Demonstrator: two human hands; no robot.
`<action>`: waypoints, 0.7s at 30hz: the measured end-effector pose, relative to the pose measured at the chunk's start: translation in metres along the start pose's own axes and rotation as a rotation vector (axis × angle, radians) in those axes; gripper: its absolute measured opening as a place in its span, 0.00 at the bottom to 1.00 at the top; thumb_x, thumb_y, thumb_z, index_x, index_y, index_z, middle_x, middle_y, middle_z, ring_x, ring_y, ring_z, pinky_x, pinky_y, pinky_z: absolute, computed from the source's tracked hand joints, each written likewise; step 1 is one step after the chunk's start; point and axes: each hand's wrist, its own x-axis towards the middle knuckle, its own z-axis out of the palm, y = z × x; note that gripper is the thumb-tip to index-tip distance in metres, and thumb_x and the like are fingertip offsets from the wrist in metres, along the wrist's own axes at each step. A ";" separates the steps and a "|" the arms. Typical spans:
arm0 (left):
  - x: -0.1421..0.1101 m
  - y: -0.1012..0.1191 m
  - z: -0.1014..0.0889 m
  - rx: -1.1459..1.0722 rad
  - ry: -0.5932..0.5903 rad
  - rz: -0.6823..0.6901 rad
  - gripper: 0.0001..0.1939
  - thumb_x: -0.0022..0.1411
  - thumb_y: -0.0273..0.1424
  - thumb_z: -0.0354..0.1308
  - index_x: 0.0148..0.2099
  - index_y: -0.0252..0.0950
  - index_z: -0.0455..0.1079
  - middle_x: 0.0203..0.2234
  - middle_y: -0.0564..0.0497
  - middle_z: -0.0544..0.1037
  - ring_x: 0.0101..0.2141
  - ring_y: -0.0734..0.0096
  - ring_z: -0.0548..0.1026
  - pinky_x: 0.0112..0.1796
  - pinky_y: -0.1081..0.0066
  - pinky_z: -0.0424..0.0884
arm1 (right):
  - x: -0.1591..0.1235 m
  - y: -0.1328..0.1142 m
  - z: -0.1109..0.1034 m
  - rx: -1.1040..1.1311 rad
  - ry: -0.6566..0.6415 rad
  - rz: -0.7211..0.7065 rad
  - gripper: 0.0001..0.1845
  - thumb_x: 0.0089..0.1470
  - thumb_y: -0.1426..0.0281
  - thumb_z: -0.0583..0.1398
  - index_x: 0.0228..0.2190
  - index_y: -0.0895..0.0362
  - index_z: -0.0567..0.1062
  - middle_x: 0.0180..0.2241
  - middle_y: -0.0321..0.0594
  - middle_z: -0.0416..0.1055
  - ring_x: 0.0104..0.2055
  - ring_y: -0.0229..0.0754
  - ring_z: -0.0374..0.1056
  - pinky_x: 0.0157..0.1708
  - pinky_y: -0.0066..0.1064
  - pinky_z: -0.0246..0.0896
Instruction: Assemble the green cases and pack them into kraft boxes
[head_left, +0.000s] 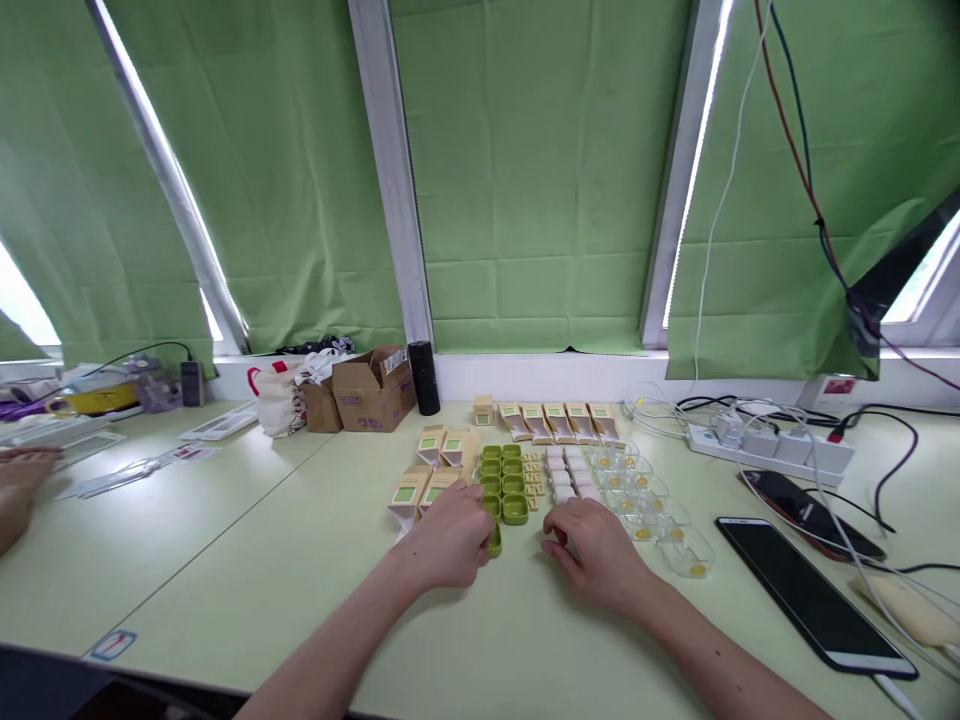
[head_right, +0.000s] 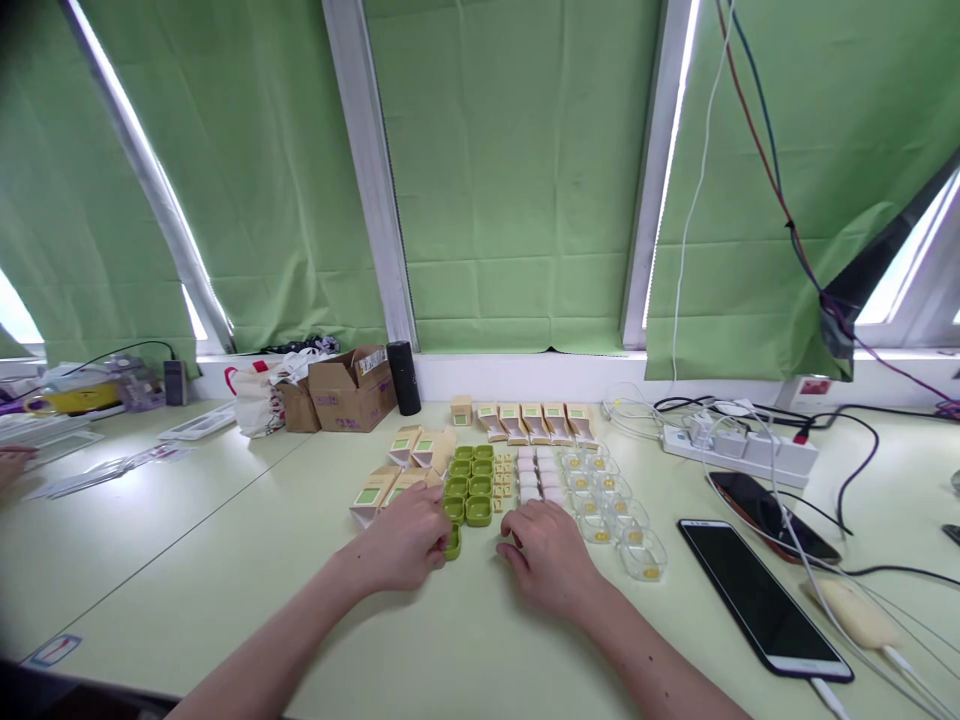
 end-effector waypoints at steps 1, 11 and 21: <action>0.000 0.002 -0.001 -0.002 0.002 0.012 0.11 0.52 0.25 0.61 0.22 0.39 0.64 0.23 0.48 0.75 0.37 0.55 0.74 0.36 0.59 0.61 | 0.000 0.000 0.000 0.002 0.002 -0.001 0.04 0.60 0.73 0.60 0.36 0.54 0.76 0.33 0.40 0.77 0.38 0.46 0.72 0.38 0.36 0.60; 0.023 0.036 -0.006 0.005 0.106 0.115 0.10 0.65 0.30 0.58 0.29 0.40 0.70 0.25 0.46 0.77 0.35 0.55 0.73 0.34 0.59 0.60 | -0.004 -0.001 -0.001 0.163 0.101 -0.025 0.23 0.58 0.71 0.62 0.55 0.54 0.69 0.52 0.48 0.76 0.51 0.53 0.73 0.51 0.47 0.68; 0.047 0.040 -0.001 -0.109 0.480 0.219 0.04 0.60 0.23 0.61 0.35 0.36 0.72 0.25 0.48 0.75 0.35 0.60 0.69 0.36 0.62 0.61 | 0.002 0.016 0.005 0.380 0.277 0.102 0.24 0.58 0.73 0.59 0.56 0.52 0.69 0.50 0.48 0.76 0.48 0.52 0.73 0.48 0.47 0.71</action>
